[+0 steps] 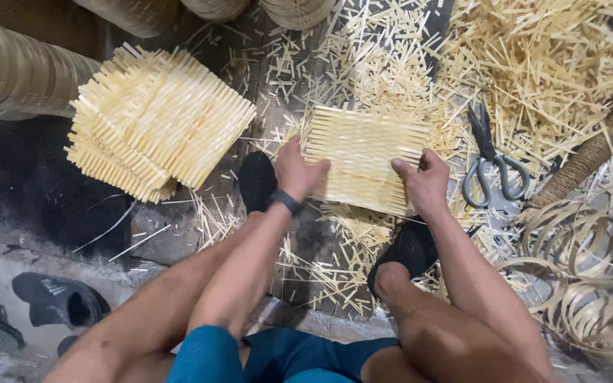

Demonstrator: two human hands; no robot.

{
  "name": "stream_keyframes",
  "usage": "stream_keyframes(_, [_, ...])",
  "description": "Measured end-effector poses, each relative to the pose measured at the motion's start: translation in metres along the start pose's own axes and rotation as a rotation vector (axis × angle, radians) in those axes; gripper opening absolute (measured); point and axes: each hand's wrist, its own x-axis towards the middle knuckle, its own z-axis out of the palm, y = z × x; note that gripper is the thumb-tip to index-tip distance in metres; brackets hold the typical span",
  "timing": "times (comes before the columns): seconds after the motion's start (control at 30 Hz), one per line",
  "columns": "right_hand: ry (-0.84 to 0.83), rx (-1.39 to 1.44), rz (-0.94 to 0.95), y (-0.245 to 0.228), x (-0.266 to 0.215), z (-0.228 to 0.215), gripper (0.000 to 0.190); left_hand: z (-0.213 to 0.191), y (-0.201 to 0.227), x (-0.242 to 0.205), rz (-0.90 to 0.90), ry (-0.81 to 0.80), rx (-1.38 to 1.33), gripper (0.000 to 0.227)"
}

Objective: The person sits on the floor and weaves thin bamboo strips into a square mat. They use shears to trim excess strips and place a circular bamboo frame over the mat to shape it. The person repeats this process with multiple mats, stacking finished pieces nearby.

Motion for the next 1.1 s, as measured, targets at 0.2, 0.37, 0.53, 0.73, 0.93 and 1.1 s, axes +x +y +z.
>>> stream_keyframes(0.2, [0.079, 0.001, -0.042, -0.004, 0.003, 0.002, 0.025, 0.044, -0.066, 0.035, -0.322, -0.445, -0.762, 0.038])
stream_keyframes(0.37, [0.166, -0.127, -0.128, 0.012, 0.004, 0.003, 0.027, 0.034, -0.072, 0.033, -0.338, -0.414, -0.597, 0.039])
stream_keyframes(0.53, [0.160, 0.309, 0.105, 0.039, 0.005, -0.018, 0.050, 0.026, -0.063, 0.029, -0.334, -0.409, -0.735, 0.046])
stream_keyframes(0.73, [0.792, -0.422, -0.044, 0.088, -0.024, -0.211, 0.029, 0.003, -0.057, 0.028, -0.420, -0.274, -0.708, 0.063])
stream_keyframes(0.93, [0.635, -1.035, -0.164, 0.117, -0.051, -0.306, 0.027, -0.016, -0.037, 0.034, -0.304, -0.024, -0.750, 0.064])
stream_keyframes(1.1, [0.212, -1.543, -0.147, 0.083, -0.011, -0.325, 0.034, -0.027, -0.012, 0.027, -0.116, 0.004, -0.638, 0.058])
